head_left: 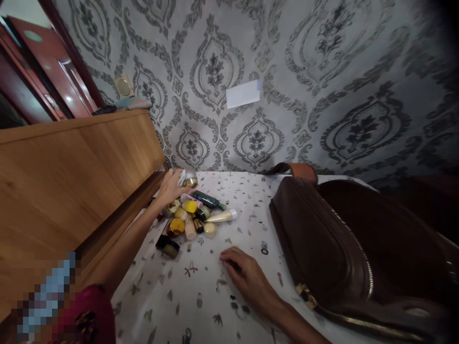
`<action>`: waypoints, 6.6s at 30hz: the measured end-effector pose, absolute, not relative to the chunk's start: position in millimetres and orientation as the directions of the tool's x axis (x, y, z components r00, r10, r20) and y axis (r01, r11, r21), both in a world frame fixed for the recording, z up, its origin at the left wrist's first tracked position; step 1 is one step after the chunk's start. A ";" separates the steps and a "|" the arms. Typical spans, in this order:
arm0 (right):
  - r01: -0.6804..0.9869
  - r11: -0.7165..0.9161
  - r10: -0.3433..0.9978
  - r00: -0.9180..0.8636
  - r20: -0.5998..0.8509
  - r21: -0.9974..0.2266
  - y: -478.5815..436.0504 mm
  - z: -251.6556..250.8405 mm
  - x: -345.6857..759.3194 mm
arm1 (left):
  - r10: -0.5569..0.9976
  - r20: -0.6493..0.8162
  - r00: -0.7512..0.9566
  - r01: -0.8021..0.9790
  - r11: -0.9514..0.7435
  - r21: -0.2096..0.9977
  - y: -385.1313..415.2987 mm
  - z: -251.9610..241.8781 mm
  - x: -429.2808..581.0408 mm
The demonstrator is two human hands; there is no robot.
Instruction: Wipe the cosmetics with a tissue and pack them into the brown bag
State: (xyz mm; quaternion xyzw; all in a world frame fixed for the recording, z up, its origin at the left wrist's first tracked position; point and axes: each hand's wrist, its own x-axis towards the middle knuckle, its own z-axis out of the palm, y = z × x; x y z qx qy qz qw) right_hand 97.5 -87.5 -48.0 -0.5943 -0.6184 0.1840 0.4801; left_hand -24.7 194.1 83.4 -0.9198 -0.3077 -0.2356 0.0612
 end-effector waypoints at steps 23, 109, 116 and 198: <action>0.617 0.229 0.902 0.156 0.402 -0.753 -89.6 -43.0 91.9 | 0.552 0.391 0.736 0.565 -0.820 0.095 196.1 18.1 -9.5; 0.640 0.023 0.814 0.434 0.386 -0.768 -116.8 -37.0 99.9 | 0.387 0.326 0.862 0.423 -0.905 -0.042 -26.4 -11.0 -44.4; 0.669 0.040 0.801 0.422 0.423 -0.742 -116.7 -43.1 101.0 | 0.194 0.347 0.917 0.274 -0.942 -0.196 -40.4 -2.1 -42.9; 0.732 -0.026 0.892 0.324 0.314 -0.680 -125.9 -32.5 100.3 | 0.402 0.322 0.857 0.242 -0.867 0.436 -23.1 -13.0 -47.2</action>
